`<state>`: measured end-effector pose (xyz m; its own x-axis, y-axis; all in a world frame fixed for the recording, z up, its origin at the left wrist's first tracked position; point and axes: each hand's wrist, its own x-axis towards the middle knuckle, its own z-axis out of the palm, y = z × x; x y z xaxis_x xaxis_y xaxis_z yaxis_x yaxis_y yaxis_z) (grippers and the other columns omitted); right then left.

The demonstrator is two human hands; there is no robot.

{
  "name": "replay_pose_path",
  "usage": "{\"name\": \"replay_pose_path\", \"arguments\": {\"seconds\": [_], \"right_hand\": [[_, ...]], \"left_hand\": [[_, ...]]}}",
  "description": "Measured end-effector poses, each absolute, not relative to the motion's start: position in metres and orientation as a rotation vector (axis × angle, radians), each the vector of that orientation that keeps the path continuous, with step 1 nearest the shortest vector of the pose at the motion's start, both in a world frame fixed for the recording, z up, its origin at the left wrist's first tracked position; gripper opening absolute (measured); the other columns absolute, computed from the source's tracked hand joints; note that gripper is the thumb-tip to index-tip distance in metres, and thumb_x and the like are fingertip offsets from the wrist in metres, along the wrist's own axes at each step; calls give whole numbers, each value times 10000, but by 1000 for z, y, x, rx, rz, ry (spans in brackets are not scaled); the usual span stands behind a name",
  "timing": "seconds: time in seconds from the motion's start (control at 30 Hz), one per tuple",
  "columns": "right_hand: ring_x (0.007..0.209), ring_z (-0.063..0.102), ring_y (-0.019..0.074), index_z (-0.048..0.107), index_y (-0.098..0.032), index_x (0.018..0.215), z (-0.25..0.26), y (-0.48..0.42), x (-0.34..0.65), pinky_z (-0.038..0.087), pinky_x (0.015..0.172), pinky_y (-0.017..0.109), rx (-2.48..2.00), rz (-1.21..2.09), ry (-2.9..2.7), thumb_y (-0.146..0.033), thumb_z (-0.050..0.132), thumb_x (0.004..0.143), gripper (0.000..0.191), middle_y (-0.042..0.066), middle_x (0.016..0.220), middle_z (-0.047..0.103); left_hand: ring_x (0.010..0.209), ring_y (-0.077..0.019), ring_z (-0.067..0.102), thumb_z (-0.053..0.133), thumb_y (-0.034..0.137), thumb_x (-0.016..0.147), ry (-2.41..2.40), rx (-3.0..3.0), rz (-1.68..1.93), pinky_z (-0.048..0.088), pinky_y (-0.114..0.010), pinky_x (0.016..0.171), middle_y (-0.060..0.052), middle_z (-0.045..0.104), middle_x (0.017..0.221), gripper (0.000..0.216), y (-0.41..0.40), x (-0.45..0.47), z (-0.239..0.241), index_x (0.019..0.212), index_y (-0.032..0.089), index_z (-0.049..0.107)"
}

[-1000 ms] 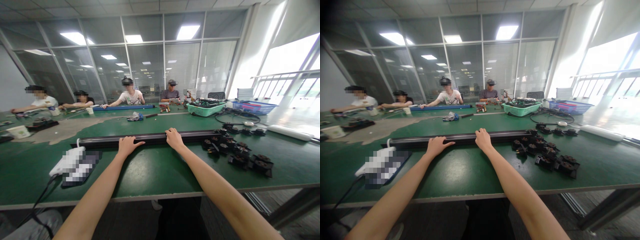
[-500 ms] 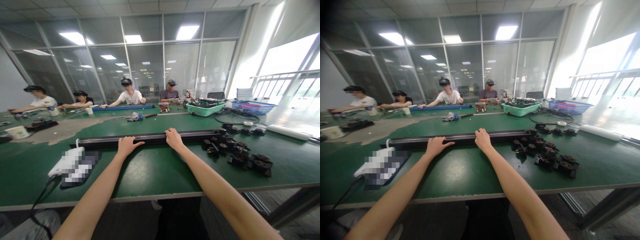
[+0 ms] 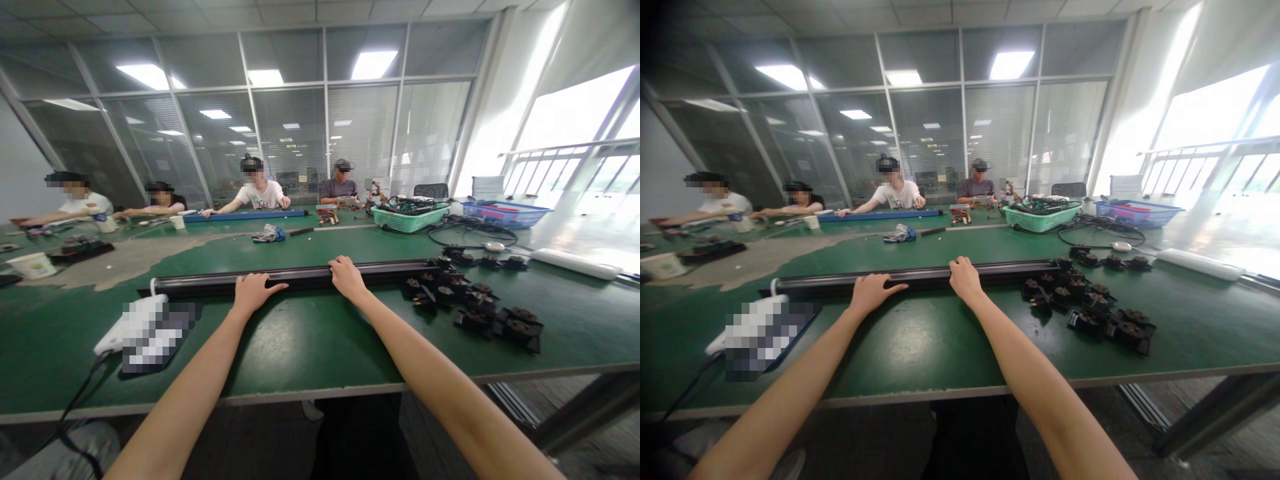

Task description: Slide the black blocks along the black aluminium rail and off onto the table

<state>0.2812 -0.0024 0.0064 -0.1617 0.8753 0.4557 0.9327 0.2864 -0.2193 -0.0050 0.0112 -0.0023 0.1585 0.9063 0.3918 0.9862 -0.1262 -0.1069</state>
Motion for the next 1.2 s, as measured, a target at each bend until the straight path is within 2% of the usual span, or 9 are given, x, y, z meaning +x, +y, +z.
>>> {"name": "replay_pose_path", "arguments": {"seconds": [1.2], "right_hand": [[1139, 536, 243, 697, -175, 1131, 10, -5, 283, 489, 885, 304, -1710, -225, -2038, -149, 391, 973, 345, 145, 1158, 627]], "left_hand": [[1084, -329, 629, 312, 881, 828, -1794, -2114, -344, 383, -414, 889, -136, 741, 1100, 813, 10, -4, -1, 1038, 209, 719]]}}
